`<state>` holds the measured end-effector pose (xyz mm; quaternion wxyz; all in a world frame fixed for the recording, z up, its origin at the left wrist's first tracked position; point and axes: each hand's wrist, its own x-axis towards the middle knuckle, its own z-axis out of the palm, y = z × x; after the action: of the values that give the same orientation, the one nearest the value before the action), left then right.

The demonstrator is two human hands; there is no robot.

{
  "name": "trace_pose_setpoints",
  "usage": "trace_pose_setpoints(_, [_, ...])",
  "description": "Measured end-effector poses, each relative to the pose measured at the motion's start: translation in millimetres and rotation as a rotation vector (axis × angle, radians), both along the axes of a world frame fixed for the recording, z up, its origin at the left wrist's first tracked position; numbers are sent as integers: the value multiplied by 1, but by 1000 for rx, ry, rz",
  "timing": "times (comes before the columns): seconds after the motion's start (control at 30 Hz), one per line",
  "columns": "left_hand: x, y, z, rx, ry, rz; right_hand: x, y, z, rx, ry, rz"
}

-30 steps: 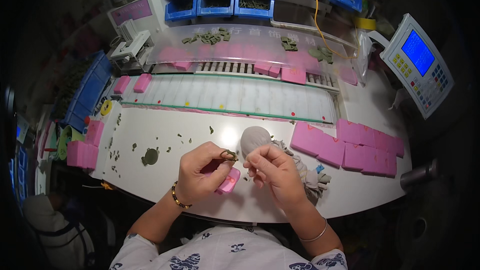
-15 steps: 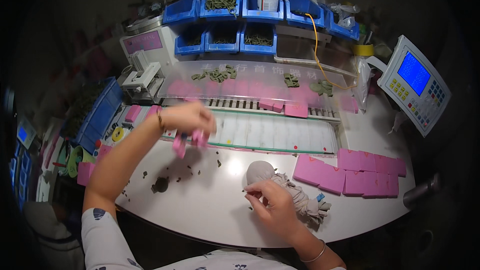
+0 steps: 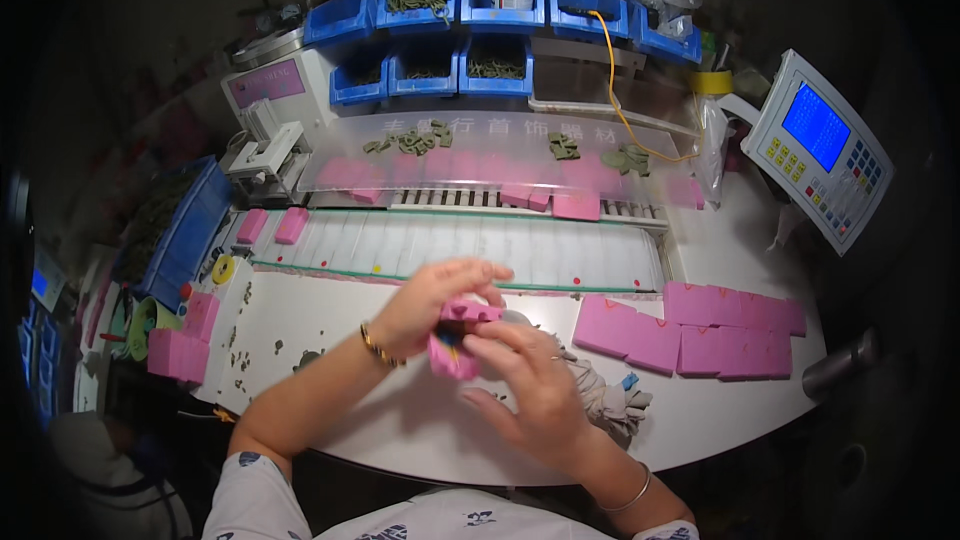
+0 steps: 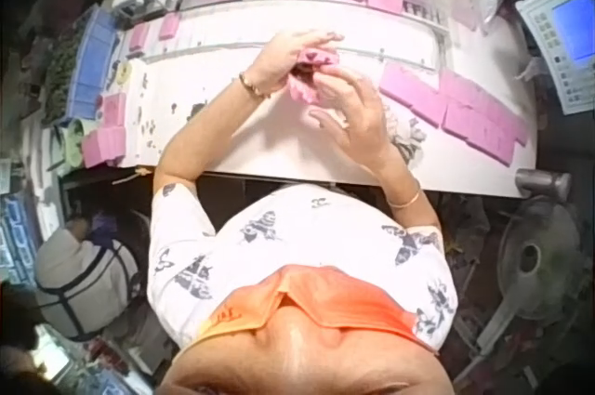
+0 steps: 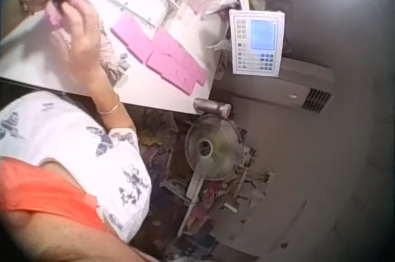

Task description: Assembling or prepping small jewelry components using rubber molds at a production workbench.

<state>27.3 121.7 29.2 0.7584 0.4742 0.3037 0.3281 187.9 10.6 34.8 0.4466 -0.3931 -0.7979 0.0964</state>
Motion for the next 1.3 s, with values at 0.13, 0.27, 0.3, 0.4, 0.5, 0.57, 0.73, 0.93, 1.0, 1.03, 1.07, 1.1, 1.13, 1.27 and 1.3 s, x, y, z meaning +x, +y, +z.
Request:
trace_pose_setpoints(0.13, [0, -41, -15, -231, -121, 85, -5, 1, -8, 72, -168, 44])
trace_pose_setpoints(0.27, [-1, -65, -18, -281, -283, 128, 0, 0, -14, 49, -146, -11])
trace_pose_setpoints(0.3, [-3, -69, -20, -199, -324, 106, 1, 0, -15, 29, -147, -18])
trace_pose_setpoints(0.4, [-8, -79, -29, -90, -148, 85, -5, -8, -22, 53, -168, -23])
trace_pose_setpoints(0.5, [-6, -81, -30, -150, -179, 157, -11, -15, -27, 108, -232, -57])
trace_pose_setpoints(0.57, [-2, -78, -27, -199, -466, 366, -20, -19, -26, 195, -160, -79])
trace_pose_setpoints(0.73, [-2, -76, -22, -163, -522, 373, -17, -24, -32, 166, -83, -6])
trace_pose_setpoints(0.93, [-10, -75, -28, 241, -30, 458, 16, -22, -5, -685, 328, 247])
trace_pose_setpoints(1.0, [-15, -72, -28, 187, 13, 397, 25, -12, -4, -414, 177, 120])
trace_pose_setpoints(1.03, [-16, -72, -27, 188, 14, 399, 30, -7, -2, -140, 27, -5])
trace_pose_setpoints(1.07, [-17, -71, -26, 124, -2, 405, 34, -7, 4, -139, -180, -79])
trace_pose_setpoints(1.1, [-19, -71, -26, 60, -19, 411, 36, -7, 2, -139, -180, -77])
trace_pose_setpoints(1.13, [-20, -71, -26, 60, -20, 412, 37, -6, -3, -205, -333, -71])
trace_pose_setpoints(1.27, [-20, -73, -22, -40, -88, 363, 45, 3, -12, -313, -541, -46])
trace_pose_setpoints(1.3, [-20, -74, -22, -66, -104, 350, 43, 4, -12, -335, -510, -38])
